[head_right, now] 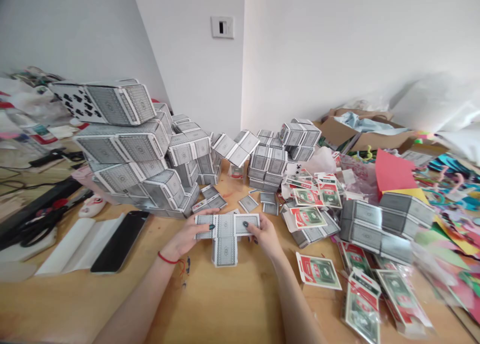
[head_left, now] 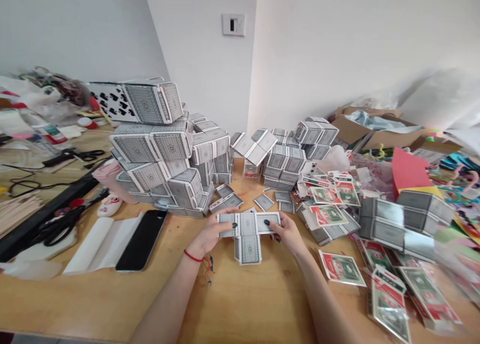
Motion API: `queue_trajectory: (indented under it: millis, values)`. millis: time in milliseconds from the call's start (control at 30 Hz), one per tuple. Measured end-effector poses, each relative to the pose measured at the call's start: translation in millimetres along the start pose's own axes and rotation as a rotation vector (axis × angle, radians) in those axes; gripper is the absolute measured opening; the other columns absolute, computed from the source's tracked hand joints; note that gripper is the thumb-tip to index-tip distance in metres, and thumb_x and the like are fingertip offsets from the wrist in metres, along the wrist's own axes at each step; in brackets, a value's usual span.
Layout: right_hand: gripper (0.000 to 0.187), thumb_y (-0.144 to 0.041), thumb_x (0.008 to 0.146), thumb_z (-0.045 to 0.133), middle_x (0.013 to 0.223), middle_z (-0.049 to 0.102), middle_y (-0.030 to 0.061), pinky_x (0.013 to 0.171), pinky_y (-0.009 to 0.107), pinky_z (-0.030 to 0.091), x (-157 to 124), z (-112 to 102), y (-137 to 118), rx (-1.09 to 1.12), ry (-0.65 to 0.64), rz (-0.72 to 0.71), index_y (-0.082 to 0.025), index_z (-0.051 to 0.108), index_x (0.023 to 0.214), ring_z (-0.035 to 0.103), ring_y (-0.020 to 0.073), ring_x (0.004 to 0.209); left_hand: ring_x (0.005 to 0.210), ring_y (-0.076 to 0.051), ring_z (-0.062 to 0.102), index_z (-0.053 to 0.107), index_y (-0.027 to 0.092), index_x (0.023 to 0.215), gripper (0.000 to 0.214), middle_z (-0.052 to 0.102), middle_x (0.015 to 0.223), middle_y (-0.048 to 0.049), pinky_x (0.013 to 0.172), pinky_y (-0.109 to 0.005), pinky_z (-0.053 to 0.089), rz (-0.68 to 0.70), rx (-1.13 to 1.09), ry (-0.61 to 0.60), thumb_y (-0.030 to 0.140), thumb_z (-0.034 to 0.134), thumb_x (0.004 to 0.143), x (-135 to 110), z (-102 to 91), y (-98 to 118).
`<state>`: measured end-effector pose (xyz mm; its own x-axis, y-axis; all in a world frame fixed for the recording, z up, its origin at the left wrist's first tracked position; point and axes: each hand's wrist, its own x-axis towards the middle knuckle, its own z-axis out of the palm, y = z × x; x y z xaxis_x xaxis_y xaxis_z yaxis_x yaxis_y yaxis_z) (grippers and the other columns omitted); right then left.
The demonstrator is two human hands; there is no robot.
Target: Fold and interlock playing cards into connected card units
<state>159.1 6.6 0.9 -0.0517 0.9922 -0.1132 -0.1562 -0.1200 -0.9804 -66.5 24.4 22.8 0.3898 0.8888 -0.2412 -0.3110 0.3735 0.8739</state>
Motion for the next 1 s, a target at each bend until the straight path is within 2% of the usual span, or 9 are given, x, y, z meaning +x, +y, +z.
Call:
queue_trajectory:
  millis: [167,333,600,900,1000]
  values:
    - [0.029,-0.037,0.062,0.067,0.054,0.054,-0.0041,0.034,0.018,0.03,-3,3,-6,-0.004,-0.036,0.042,-0.017,0.049,0.071,0.041,0.0057,0.036,0.078,-0.017,0.06,0.059,0.017,0.105,0.049,0.064,0.099,-0.0083,0.067,-0.024,0.045,0.019,0.063,0.016,0.012,0.067,0.057,1,1.9,0]
    - [0.029,-0.036,0.063,0.067,0.051,0.051,-0.0062,0.031,0.016,0.029,-4,5,-5,0.035,-0.08,0.008,-0.017,0.045,0.07,0.041,0.0043,0.034,0.074,-0.019,0.062,0.065,0.013,0.09,0.037,0.068,0.085,-0.0096,0.067,-0.028,0.047,0.006,0.118,0.097,0.015,0.071,0.053,4,2.4,-5]
    - [0.03,-0.038,0.068,0.063,0.054,0.057,-0.0038,0.035,0.02,0.042,-3,2,-2,0.076,-0.149,0.003,-0.018,0.043,0.078,0.053,0.0103,0.039,0.076,-0.019,0.062,0.067,0.014,0.089,0.037,0.068,0.088,-0.0086,0.068,-0.027,0.047,0.048,0.158,0.182,0.017,0.071,0.053,8,5.2,-15]
    - [0.03,-0.039,0.068,0.063,0.052,0.058,-0.0026,0.034,0.02,0.042,-4,3,-3,0.049,-0.161,0.013,-0.017,0.044,0.076,0.056,0.0122,0.039,0.064,-0.016,0.062,0.068,0.014,0.082,0.033,0.069,0.08,-0.007,0.059,-0.026,0.048,0.053,0.192,0.226,0.012,0.071,0.049,7,5.9,-10]
    - [0.031,-0.04,0.066,0.064,0.05,0.057,-0.003,0.034,0.022,0.044,-3,-2,-1,0.047,-0.101,0.014,-0.017,0.045,0.075,0.056,0.0133,0.038,0.063,-0.017,0.062,0.069,0.014,0.079,0.033,0.069,0.077,-0.0068,0.059,-0.027,0.048,0.07,0.163,0.258,0.011,0.072,0.046,7,3.7,-8]
